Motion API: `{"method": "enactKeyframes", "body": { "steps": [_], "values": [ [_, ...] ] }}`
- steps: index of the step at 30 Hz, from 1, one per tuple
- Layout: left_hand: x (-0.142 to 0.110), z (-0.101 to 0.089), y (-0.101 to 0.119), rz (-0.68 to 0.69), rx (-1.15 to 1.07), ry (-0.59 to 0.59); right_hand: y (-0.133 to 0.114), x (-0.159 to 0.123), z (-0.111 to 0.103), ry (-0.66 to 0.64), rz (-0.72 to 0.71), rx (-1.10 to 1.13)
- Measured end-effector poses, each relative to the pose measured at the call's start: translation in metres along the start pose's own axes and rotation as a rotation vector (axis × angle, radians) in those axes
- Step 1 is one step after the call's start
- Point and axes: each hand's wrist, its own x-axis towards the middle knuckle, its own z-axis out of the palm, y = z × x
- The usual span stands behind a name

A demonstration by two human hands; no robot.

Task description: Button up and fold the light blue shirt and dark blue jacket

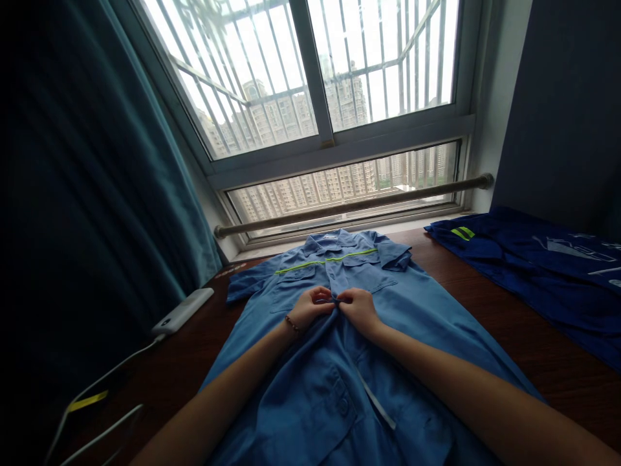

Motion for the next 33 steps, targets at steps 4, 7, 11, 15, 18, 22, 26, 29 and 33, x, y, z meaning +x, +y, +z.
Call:
{"method": "enactKeyframes", "body": {
  "steps": [4,7,11,15,18,22,26,29,33],
  "values": [
    [-0.001,0.0,-0.001,0.02,0.102,0.023,0.001,0.004,-0.001,-0.041,0.103,0.169],
    [-0.003,0.005,-0.005,0.092,0.25,0.089,-0.002,0.002,0.0,-0.02,0.062,0.136],
    [-0.005,0.011,-0.006,0.147,0.312,0.129,-0.006,-0.001,0.002,0.039,-0.046,0.003],
    [-0.005,0.009,-0.002,0.057,0.156,0.137,-0.003,0.001,0.001,0.063,0.008,0.048],
    [-0.004,0.007,-0.001,-0.001,0.029,0.144,0.001,0.005,-0.001,0.024,0.15,0.24],
    [-0.005,0.005,0.001,0.01,-0.022,0.158,0.001,0.007,-0.004,-0.024,0.343,0.567],
    [-0.008,0.008,0.008,0.062,0.058,0.205,0.0,0.008,-0.009,-0.124,0.444,0.76],
    [-0.011,0.01,0.012,0.102,0.109,0.232,0.002,0.01,-0.013,-0.178,0.528,0.842],
    [-0.013,0.011,0.014,0.151,0.137,0.235,0.007,0.013,-0.016,-0.261,0.559,0.941]
  ]
}}
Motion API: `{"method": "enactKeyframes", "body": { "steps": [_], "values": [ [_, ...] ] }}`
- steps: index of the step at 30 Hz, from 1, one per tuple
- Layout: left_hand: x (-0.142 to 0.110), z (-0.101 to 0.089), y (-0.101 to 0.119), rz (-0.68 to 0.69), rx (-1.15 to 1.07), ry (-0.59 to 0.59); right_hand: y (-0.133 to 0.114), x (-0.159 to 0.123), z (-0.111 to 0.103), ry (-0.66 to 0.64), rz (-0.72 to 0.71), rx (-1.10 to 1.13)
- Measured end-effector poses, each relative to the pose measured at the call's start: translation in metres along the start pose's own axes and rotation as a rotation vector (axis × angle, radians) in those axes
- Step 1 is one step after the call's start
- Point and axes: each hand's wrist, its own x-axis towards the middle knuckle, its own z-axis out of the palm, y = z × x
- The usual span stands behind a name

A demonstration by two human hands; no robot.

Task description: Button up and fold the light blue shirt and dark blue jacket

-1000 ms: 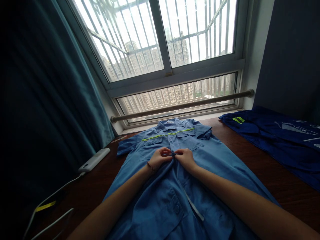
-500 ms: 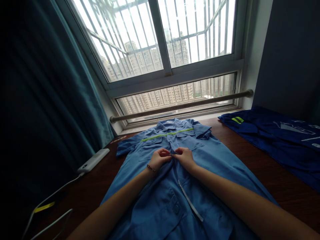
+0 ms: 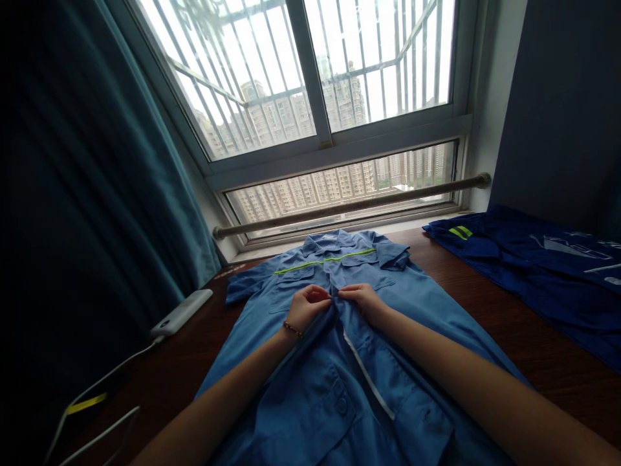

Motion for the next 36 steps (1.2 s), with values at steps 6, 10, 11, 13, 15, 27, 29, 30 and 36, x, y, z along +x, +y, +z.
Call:
{"method": "enactKeyframes", "body": {
  "steps": [6,10,11,13,15,27,29,30,36],
  "values": [
    [0.002,-0.001,-0.004,0.015,-0.04,-0.036,0.001,0.003,-0.005,-0.09,-0.022,0.096],
    [0.003,-0.001,-0.005,0.002,-0.037,-0.017,0.004,0.005,-0.005,-0.105,-0.074,0.094],
    [0.003,-0.001,-0.005,-0.002,-0.032,-0.013,0.005,0.006,-0.004,-0.096,-0.081,0.069],
    [0.003,-0.002,-0.006,-0.012,-0.026,-0.011,0.008,0.006,-0.003,-0.067,-0.1,0.006],
    [0.003,-0.003,-0.006,-0.025,-0.031,-0.009,0.009,0.005,0.0,-0.034,-0.145,-0.061],
    [0.001,-0.001,-0.01,-0.107,-0.114,0.001,0.01,-0.006,0.012,0.105,-0.487,-0.575],
    [0.0,0.001,-0.01,-0.152,-0.165,-0.003,0.012,-0.007,0.013,0.141,-0.553,-0.692],
    [-0.001,0.002,-0.009,-0.183,-0.215,0.0,0.013,-0.008,0.014,0.162,-0.599,-0.758],
    [-0.004,0.009,-0.002,-0.251,-0.331,0.036,0.022,-0.01,0.02,0.221,-0.731,-0.978]
  ]
}}
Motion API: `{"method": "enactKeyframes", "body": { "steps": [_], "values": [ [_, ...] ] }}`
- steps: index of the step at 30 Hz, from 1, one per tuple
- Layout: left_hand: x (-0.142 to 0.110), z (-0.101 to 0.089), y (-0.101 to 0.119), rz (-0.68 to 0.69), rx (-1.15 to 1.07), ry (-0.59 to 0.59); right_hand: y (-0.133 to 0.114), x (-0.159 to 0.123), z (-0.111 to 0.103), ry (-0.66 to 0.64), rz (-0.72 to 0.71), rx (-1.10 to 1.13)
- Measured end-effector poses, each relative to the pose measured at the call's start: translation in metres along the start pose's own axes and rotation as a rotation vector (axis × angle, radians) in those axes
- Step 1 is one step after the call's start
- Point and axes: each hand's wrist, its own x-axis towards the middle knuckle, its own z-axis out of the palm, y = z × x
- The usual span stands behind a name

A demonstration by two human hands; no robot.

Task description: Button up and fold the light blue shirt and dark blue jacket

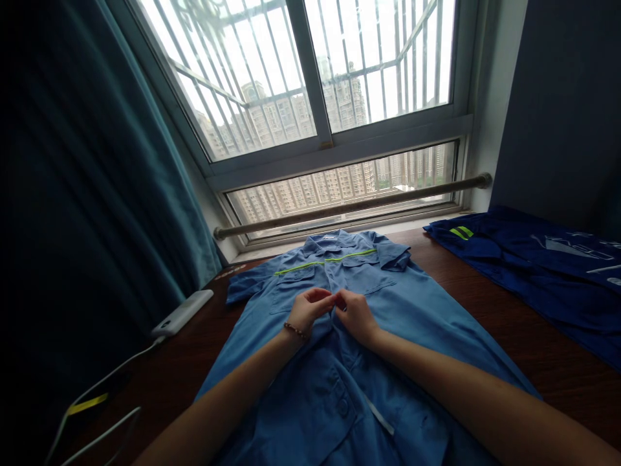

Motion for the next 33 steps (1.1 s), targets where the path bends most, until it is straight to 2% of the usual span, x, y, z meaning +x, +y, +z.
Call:
{"method": "enactKeyframes", "body": {
  "steps": [4,8,14,16,18,20,22,24,26,30,33],
  "values": [
    [0.0,0.001,-0.005,-0.039,-0.068,-0.006,0.009,0.001,0.007,-0.062,0.143,0.132],
    [0.001,0.0,-0.01,-0.06,-0.184,-0.035,0.015,0.005,0.007,-0.105,0.22,0.221],
    [0.008,-0.003,-0.013,-0.013,-0.14,-0.117,0.009,0.011,0.004,-0.189,0.377,0.338],
    [0.011,-0.006,-0.015,0.028,-0.005,-0.15,0.008,0.012,0.004,-0.186,0.369,0.358],
    [0.012,-0.009,-0.016,0.096,0.228,-0.165,0.009,0.013,0.004,-0.165,0.378,0.357],
    [0.012,-0.01,-0.017,0.185,0.469,-0.128,0.01,0.013,0.002,-0.139,0.438,0.382],
    [0.01,-0.012,-0.018,0.269,0.63,-0.059,0.011,0.015,-0.002,-0.088,0.557,0.501],
    [0.008,-0.013,-0.018,0.316,0.732,-0.015,0.012,0.018,-0.007,-0.02,0.692,0.674],
    [0.007,-0.015,-0.017,0.346,0.825,-0.032,0.013,0.021,-0.013,0.021,0.77,0.806],
    [0.005,-0.017,-0.012,0.42,0.975,-0.143,0.014,0.027,-0.023,0.04,0.786,0.966],
    [0.004,-0.015,-0.01,0.455,0.968,-0.082,0.013,0.027,-0.026,0.021,0.772,1.02]
  ]
}}
